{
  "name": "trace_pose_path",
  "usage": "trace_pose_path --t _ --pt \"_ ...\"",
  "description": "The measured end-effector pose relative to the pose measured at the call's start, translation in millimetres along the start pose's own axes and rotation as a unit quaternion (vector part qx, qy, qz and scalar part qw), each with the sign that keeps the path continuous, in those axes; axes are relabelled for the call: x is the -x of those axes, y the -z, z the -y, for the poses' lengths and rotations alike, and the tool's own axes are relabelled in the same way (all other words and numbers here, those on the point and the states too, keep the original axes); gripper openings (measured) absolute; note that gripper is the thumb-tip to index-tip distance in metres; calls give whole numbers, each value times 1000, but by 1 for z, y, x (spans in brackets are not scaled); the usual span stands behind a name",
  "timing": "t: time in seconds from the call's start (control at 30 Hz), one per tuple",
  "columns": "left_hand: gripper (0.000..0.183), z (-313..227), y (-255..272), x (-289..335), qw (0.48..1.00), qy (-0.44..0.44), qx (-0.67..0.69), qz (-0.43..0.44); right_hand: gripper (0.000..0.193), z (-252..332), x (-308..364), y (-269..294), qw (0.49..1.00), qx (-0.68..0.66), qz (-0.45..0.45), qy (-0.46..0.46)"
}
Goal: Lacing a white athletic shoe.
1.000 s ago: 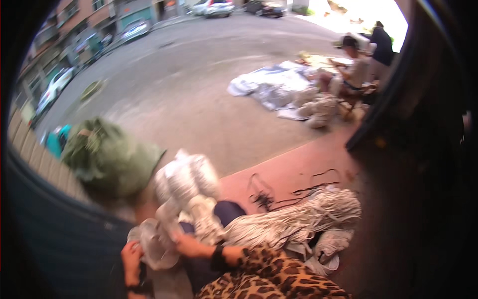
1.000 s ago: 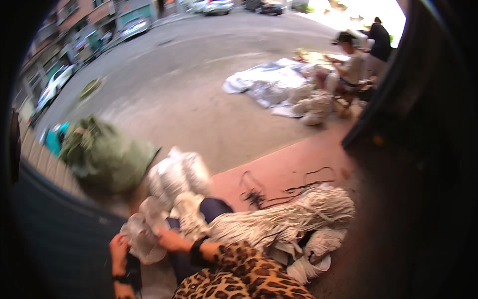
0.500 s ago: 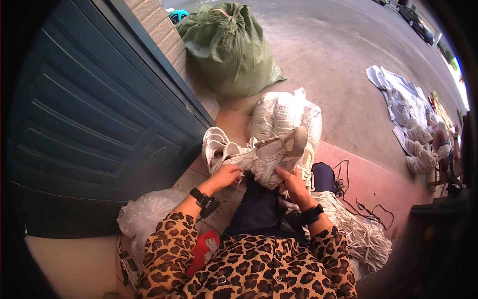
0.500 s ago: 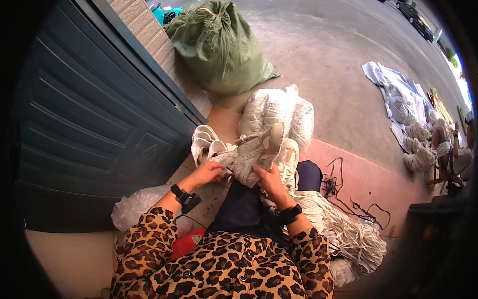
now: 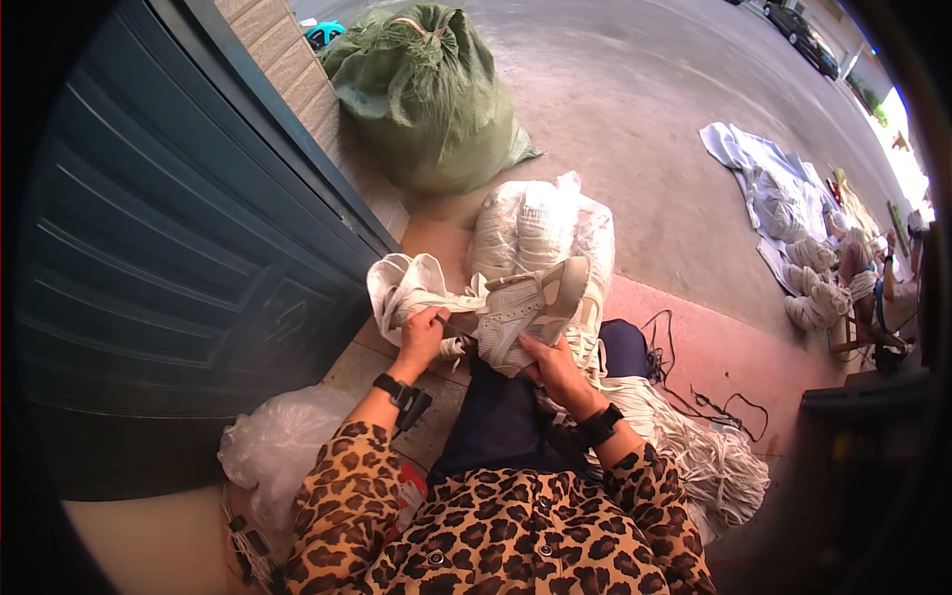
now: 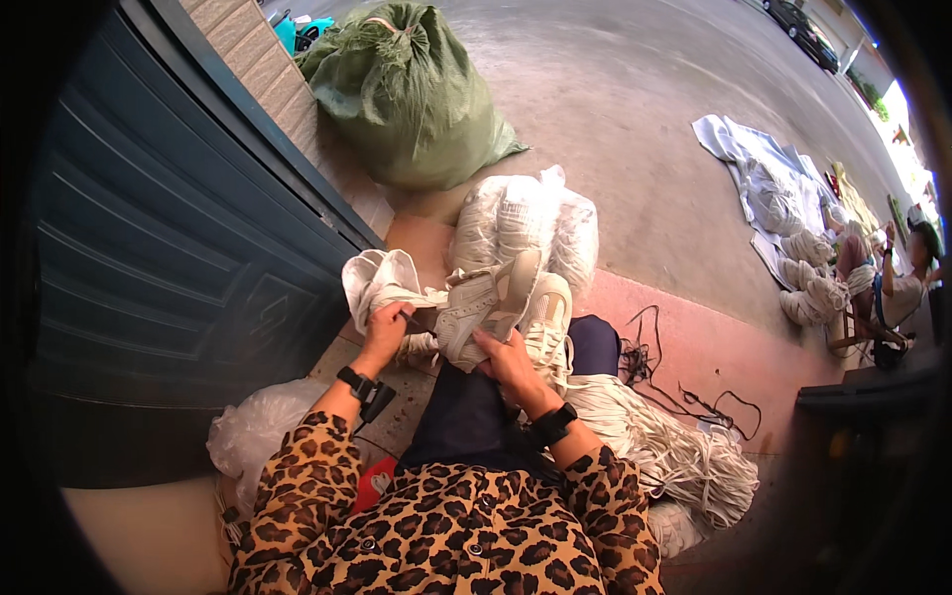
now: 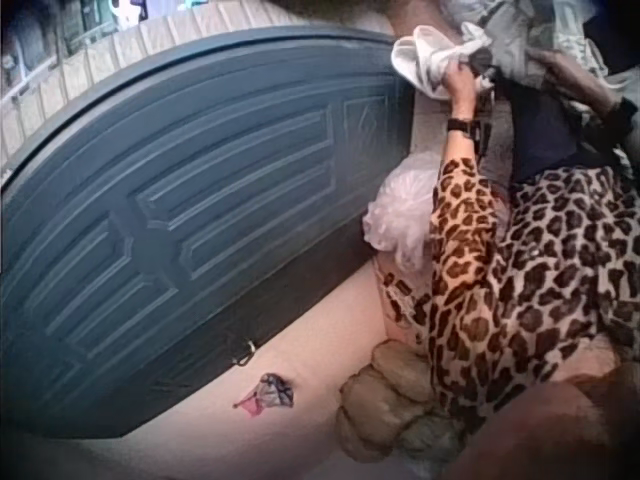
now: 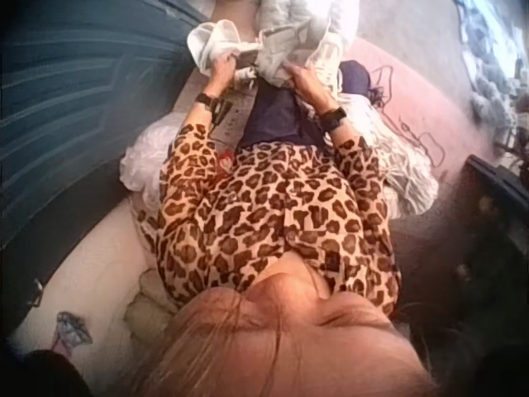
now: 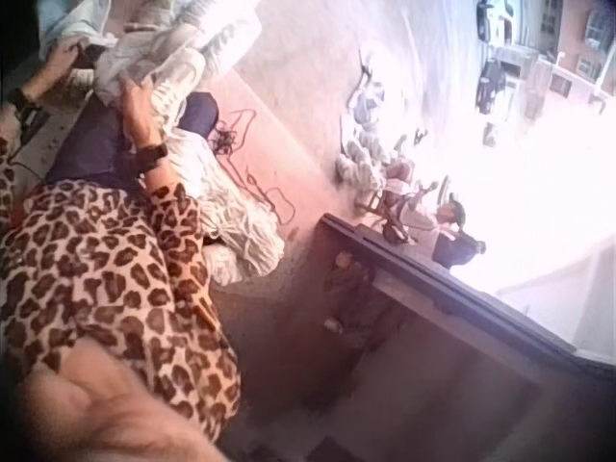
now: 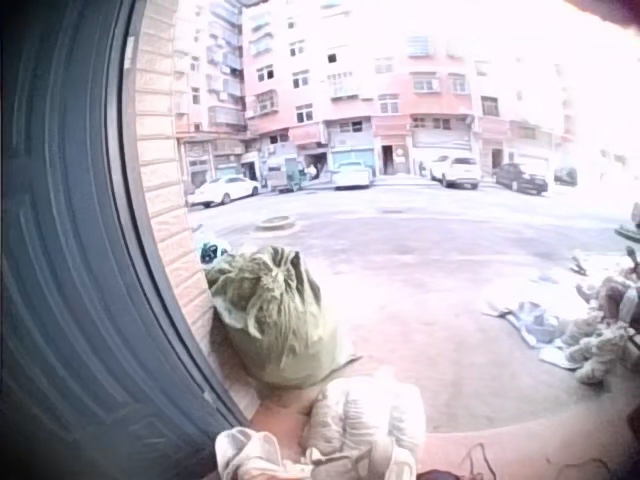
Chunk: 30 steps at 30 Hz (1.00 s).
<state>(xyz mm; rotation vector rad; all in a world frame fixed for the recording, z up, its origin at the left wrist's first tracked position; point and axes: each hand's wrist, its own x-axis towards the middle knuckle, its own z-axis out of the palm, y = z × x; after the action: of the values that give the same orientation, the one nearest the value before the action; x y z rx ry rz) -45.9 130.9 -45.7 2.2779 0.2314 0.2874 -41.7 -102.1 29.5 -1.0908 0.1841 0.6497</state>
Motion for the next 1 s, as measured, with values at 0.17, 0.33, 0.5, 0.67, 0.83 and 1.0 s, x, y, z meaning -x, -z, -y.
trace_pose_path --t 0.17,0.33,0.5,0.67,0.83,1.0 --pt "13 -72 57 21 999 -30 -12 -37 25 13 24 37 993 -1 76 -95" --pt "10 -119 39 47 979 -194 -33 59 34 20 62 92 918 -303 218 -136" --pt "25 -124 6 59 972 -167 -84 141 36 8 58 106 974 -207 72 -50" --pt "36 -130 8 81 977 -15 -46 210 35 13 46 106 972 -229 49 -23" --pt "33 -120 4 83 994 -38 -6 102 34 9 41 99 966 -247 71 -25" --pt "38 -111 -2 64 950 31 122 287 36 3 42 100 962 -271 25 -23"
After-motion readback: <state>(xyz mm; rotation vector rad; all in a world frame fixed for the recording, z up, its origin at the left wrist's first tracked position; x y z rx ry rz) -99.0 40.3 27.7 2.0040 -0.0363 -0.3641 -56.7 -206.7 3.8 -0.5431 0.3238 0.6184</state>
